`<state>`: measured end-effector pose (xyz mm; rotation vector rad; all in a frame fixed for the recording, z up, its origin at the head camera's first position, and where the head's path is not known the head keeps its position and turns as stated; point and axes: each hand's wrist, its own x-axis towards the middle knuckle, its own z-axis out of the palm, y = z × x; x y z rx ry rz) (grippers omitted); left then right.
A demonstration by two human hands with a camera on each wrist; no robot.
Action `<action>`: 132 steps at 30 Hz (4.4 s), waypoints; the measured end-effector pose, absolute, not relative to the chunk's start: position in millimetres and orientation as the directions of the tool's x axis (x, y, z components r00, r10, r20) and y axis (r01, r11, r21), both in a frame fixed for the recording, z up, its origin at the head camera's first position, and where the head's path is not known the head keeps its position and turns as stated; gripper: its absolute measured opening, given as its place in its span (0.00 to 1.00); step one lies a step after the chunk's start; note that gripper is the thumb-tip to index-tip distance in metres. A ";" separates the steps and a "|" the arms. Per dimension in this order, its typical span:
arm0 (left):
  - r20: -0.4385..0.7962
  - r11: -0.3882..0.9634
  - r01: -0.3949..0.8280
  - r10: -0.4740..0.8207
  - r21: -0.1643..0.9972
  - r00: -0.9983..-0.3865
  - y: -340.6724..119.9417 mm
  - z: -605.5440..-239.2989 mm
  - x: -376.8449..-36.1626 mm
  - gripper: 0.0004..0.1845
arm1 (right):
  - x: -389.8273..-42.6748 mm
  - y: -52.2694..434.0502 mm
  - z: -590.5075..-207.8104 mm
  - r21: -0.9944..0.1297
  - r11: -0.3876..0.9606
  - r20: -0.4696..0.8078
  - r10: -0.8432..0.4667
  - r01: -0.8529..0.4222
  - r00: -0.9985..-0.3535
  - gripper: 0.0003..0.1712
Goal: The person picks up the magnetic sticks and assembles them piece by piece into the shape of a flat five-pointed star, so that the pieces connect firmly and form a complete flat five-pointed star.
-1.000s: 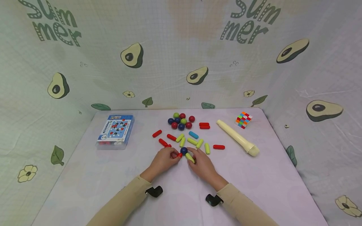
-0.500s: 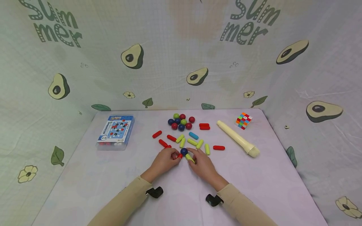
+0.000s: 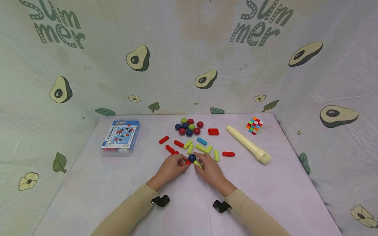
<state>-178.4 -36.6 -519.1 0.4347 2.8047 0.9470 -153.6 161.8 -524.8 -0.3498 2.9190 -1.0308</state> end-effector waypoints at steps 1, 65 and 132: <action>-0.048 0.756 0.224 0.319 0.615 -0.946 -36.6 -518.8 -178.3 0.11 | -154.2 161.1 -524.3 -0.623 0.755 0.051 -0.220 -0.203 -0.974 0.31; 0.037 0.864 0.106 0.100 0.492 -0.994 -38.1 -515.1 -298.9 0.22 | -161.5 154.5 -529.6 -0.642 0.731 0.086 -0.231 -0.231 -0.969 0.26; 0.017 0.768 0.250 0.297 0.589 -0.955 -70.9 -514.7 -191.4 0.21 | -168.8 154.6 -529.6 -0.646 0.745 0.070 -0.162 -0.168 -0.984 0.25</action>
